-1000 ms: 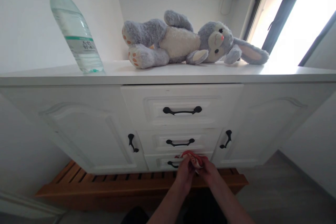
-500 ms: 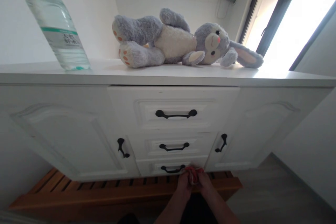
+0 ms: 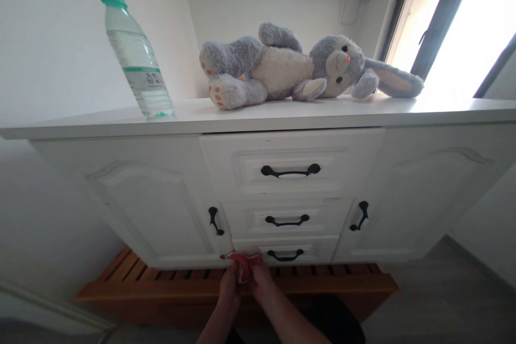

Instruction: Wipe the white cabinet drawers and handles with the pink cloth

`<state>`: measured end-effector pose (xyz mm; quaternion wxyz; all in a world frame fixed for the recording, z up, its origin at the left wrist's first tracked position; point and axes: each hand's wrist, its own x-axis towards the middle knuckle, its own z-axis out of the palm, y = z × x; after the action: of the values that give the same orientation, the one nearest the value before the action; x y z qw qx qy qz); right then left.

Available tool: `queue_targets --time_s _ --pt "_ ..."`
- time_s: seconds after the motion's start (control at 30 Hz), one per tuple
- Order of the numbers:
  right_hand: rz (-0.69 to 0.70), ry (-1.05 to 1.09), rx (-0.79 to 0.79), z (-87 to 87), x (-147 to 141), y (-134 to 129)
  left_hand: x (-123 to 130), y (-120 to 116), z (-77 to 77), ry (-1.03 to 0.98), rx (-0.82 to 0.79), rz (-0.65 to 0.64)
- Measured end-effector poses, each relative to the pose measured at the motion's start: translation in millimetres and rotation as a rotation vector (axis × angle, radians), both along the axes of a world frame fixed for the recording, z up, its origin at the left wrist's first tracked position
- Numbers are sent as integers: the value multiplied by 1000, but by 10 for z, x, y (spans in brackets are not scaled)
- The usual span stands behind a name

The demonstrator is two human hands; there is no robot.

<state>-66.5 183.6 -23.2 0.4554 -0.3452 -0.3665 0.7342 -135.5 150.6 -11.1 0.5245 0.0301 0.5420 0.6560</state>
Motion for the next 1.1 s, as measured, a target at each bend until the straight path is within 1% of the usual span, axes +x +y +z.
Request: queue_targets --time_s 0.03,0.1,0.17,0.23,0.33,0.43,0.53,0.63,0.7,0.73,0.83,0.93,1.0,1.03,1.1 --pt "-45 44 -30 48 5 -27 -16 -32 92 14 33 -6" --pt "-119 143 -124 158 104 -74 27 -83 265 98 80 -30" --pt "-150 252 -274 281 252 -85 133 -93 400 219 83 -53" --pt "-158 323 -420 392 382 -43 268 -49 480 325 55 -59" --pt "-184 332 -489 475 542 71 509 83 496 357 16 -33" --pt "-254 304 -489 462 812 150 851 199 440 303 24 -21" --pt "-371 264 -461 430 1295 160 1329 267 379 176 104 -91" --pt "-518 159 -381 414 1832 139 1825 326 332 51 165 -178" --pt "-591 54 -314 380 2092 125 2072 364 284 1 176 -200" --pt "-610 -10 -276 347 2178 119 2157 380 248 -14 174 -204" --pt "-623 -296 -145 178 2288 107 2274 406 87 -38 149 -220" --pt "-610 -695 -53 -25 2277 93 2263 401 -115 -70 106 -247" --pt "-558 -953 3 -129 2228 74 2208 387 -238 -98 64 -257" --pt "-519 -1044 28 -166 2185 60 2161 378 -291 -112 41 -259" --pt "-447 -1123 72 -208 2043 29 2011 357 -378 -137 -4 -258"
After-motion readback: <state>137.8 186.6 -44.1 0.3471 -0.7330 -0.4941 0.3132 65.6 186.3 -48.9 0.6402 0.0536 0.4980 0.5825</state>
